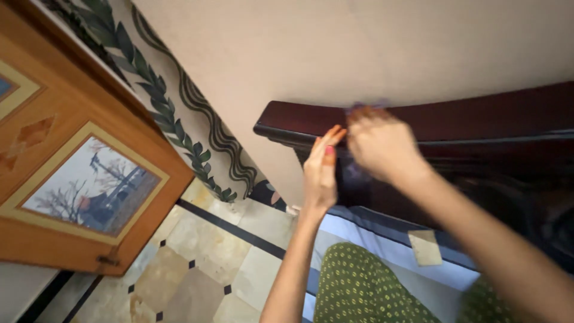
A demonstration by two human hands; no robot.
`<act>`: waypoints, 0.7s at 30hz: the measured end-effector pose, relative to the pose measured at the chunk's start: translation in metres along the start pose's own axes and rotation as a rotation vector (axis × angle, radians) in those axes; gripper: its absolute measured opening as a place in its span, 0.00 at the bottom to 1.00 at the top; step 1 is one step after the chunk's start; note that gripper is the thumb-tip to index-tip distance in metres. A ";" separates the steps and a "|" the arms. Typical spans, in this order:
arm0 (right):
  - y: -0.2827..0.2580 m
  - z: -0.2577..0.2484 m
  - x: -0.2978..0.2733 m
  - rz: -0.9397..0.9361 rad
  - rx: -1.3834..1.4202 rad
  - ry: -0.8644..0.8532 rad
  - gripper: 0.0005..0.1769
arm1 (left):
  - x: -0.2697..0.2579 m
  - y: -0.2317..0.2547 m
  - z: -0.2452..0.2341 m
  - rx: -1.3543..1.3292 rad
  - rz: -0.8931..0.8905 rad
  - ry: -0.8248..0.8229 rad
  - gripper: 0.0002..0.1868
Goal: The person wipes the top edge and carved details of a dark wooden headboard using a purple cloth. They move along the length of the headboard, cleaning the flat surfaces and the recessed carvings.
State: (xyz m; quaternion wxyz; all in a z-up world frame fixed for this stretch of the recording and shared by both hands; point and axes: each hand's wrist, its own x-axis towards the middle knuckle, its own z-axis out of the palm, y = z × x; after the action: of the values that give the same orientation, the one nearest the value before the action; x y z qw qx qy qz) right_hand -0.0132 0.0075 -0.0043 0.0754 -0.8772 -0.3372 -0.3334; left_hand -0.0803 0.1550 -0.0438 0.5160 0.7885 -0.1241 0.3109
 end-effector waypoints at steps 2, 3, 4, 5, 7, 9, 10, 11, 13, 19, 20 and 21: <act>0.021 -0.040 -0.017 0.032 -0.085 0.030 0.13 | -0.001 0.010 0.015 -0.020 0.033 -0.040 0.34; 0.033 -0.058 -0.025 0.092 -0.128 -0.020 0.11 | 0.000 0.015 0.019 -0.029 0.052 -0.062 0.34; 0.045 -0.075 -0.033 0.153 -0.170 -0.069 0.10 | 0.001 0.019 0.020 -0.046 0.062 -0.075 0.34; 0.055 -0.090 -0.042 0.168 -0.225 -0.054 0.11 | 0.001 0.024 0.020 -0.060 0.072 -0.084 0.35; 0.069 -0.106 -0.055 0.148 -0.348 0.042 0.13 | 0.003 0.030 0.014 -0.073 0.087 -0.094 0.35; 0.068 -0.102 -0.058 0.146 -0.446 0.126 0.16 | 0.005 0.035 0.004 -0.073 0.096 -0.098 0.35; 0.065 -0.098 -0.058 0.182 -0.479 0.128 0.18 | 0.005 0.038 -0.001 -0.082 0.097 -0.099 0.35; 0.055 -0.086 -0.051 0.289 -0.483 0.054 0.22 | 0.006 0.041 -0.004 -0.094 0.099 -0.098 0.35; 0.034 -0.059 -0.036 0.426 -0.396 -0.033 0.33 | 0.006 0.049 -0.003 -0.112 0.119 -0.093 0.36; -0.007 0.012 -0.019 0.129 -0.128 0.190 0.19 | 0.003 0.078 0.016 -0.102 0.239 -0.086 0.34; -0.004 0.015 -0.024 0.026 -0.237 0.246 0.23 | 0.003 0.083 0.022 -0.100 0.254 -0.082 0.33; 0.000 0.016 -0.026 -0.080 -0.346 0.304 0.28 | 0.005 0.089 0.027 -0.096 0.272 -0.076 0.33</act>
State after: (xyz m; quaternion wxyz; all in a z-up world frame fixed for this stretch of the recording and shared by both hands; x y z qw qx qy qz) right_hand -0.0193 -0.0008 -0.0334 -0.0393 -0.8027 -0.2942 -0.5173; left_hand -0.1128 0.0925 0.0172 0.5013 0.7500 -0.2639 0.3415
